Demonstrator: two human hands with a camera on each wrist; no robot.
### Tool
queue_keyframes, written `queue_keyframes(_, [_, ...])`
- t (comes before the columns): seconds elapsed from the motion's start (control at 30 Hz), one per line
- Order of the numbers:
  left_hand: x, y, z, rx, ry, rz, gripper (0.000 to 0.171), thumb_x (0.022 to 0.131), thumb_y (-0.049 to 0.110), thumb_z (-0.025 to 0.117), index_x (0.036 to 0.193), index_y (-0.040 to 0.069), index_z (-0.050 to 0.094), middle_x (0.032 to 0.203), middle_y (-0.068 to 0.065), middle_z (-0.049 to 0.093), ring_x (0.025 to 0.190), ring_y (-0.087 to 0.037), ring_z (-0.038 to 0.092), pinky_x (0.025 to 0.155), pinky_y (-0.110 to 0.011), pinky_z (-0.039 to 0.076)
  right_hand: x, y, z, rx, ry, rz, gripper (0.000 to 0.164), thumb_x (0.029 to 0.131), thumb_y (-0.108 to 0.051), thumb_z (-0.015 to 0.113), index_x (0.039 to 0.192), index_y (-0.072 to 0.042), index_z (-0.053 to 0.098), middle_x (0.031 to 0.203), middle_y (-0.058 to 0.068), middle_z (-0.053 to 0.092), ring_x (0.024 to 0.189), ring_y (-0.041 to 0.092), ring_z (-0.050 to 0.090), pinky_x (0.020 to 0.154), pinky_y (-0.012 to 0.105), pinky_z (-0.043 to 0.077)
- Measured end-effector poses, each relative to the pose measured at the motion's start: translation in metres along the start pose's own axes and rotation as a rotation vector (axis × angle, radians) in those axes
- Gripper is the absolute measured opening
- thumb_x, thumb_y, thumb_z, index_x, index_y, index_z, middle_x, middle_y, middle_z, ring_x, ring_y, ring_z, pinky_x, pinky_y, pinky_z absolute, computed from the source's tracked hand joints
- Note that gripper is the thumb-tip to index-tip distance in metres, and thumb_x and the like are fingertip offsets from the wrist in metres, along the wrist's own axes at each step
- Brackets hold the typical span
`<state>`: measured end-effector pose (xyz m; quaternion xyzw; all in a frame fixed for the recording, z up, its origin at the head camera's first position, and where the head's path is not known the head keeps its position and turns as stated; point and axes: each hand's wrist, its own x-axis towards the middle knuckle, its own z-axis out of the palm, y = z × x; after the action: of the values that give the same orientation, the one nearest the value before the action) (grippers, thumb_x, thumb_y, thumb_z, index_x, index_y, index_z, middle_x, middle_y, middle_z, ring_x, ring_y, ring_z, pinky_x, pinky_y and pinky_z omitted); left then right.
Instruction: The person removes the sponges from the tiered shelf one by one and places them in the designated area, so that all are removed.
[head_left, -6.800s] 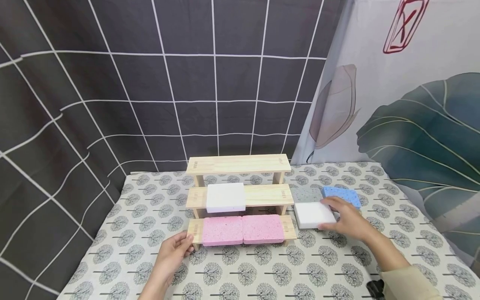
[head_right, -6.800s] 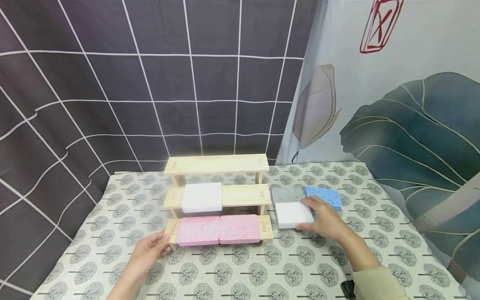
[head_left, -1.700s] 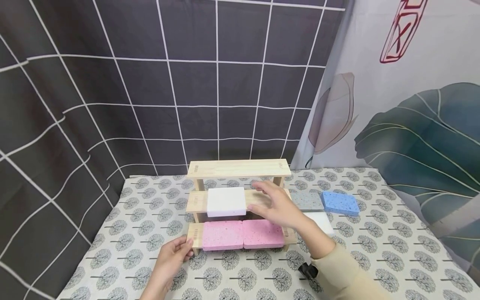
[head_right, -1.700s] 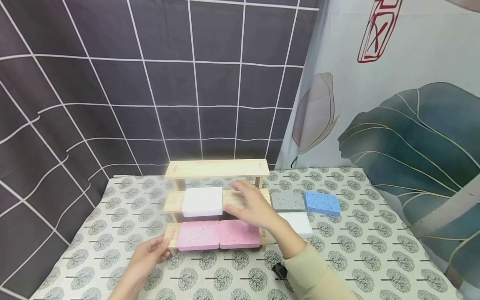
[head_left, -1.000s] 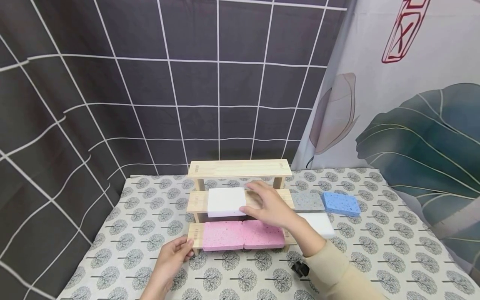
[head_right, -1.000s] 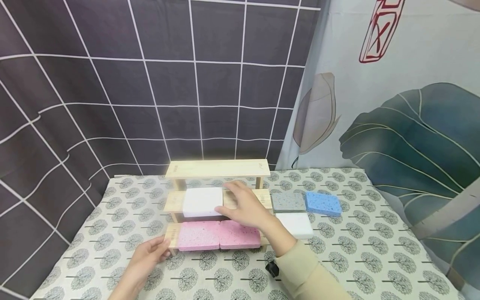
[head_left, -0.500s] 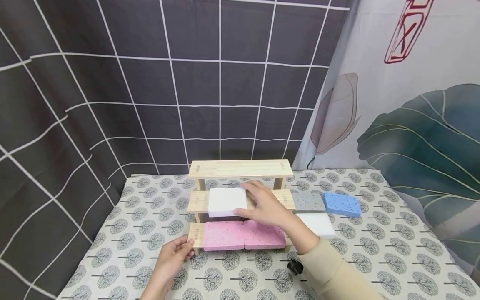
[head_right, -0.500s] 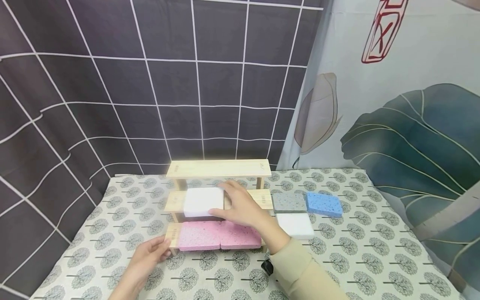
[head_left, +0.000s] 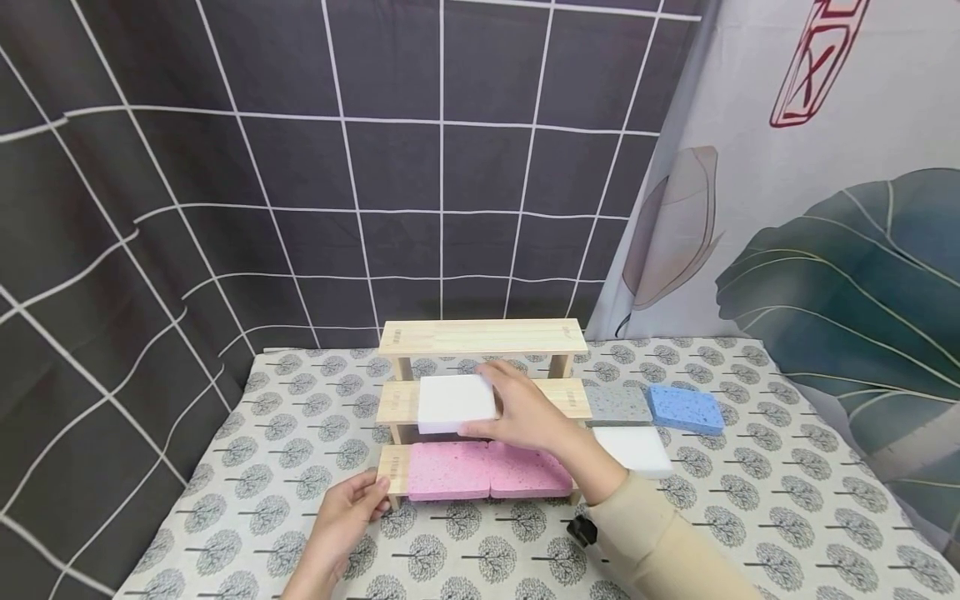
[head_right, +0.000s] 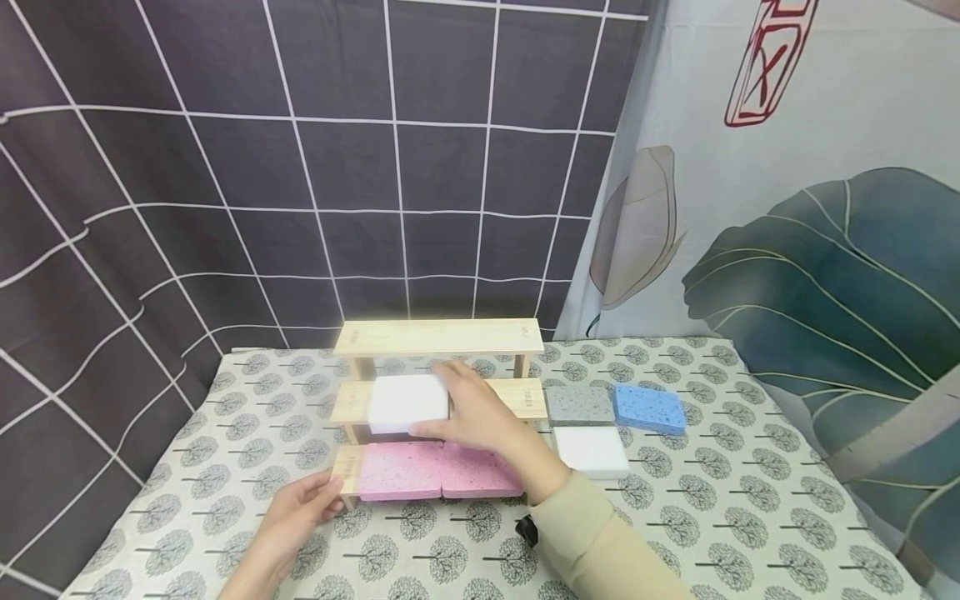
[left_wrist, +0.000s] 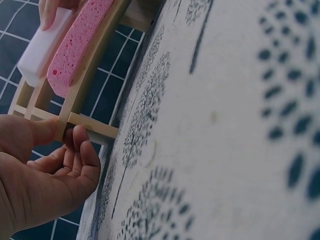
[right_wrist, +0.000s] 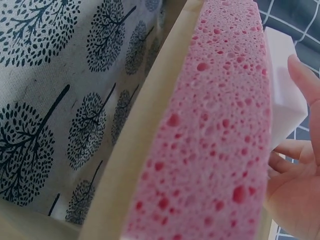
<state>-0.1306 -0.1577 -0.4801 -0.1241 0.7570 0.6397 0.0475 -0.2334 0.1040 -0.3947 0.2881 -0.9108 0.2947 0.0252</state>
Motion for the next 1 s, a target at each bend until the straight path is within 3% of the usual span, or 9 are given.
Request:
queue_keyframes(0.3, [0.0,0.0,0.001,0.0,0.002,-0.004,0.045,0.102,0.011,0.058,0.133,-0.019,0.049,0.099,-0.012,0.066,0.085,-0.017,0.062,0.071,-0.023,0.056,-0.003,0.002,0.001,0.009,0.028,-0.013,0.09,0.075,-0.043,0.089,0.144,0.0,0.051,0.146,0.022,0.05,0.129,0.039,0.052,0.106,0.055,0.046])
queue_keyframes(0.57, [0.001,-0.001,0.001,-0.009,0.0,-0.002,0.045,0.102,0.011,0.058,0.134,-0.019,0.049,0.099,-0.012,0.066,0.085,-0.017,0.061,0.071,-0.022,0.056,-0.009,0.002,-0.005,0.038,0.07,-0.04,0.085,0.073,-0.041,0.091,0.139,-0.002,0.055,0.136,0.011,0.058,0.118,0.029,0.057,0.1,0.052,0.051])
queue_keyframes(0.87, [0.0,-0.001,0.0,-0.019,-0.001,-0.003,0.043,0.102,0.009,0.057,0.133,-0.019,0.049,0.098,-0.012,0.066,0.085,-0.018,0.062,0.071,-0.022,0.056,-0.016,0.005,-0.012,0.052,0.105,-0.049,0.087,0.074,-0.04,0.09,0.144,-0.005,0.051,0.142,0.01,0.055,0.128,0.029,0.053,0.109,0.053,0.044])
queue_keyframes(1.0, [0.0,-0.001,0.0,-0.013,-0.002,0.0,0.044,0.102,0.01,0.057,0.134,-0.02,0.048,0.099,-0.012,0.066,0.086,-0.017,0.062,0.072,-0.023,0.056,-0.018,0.007,-0.016,0.076,0.102,-0.043,0.086,0.075,-0.038,0.09,0.144,-0.006,0.051,0.142,0.009,0.055,0.126,0.03,0.054,0.105,0.054,0.048])
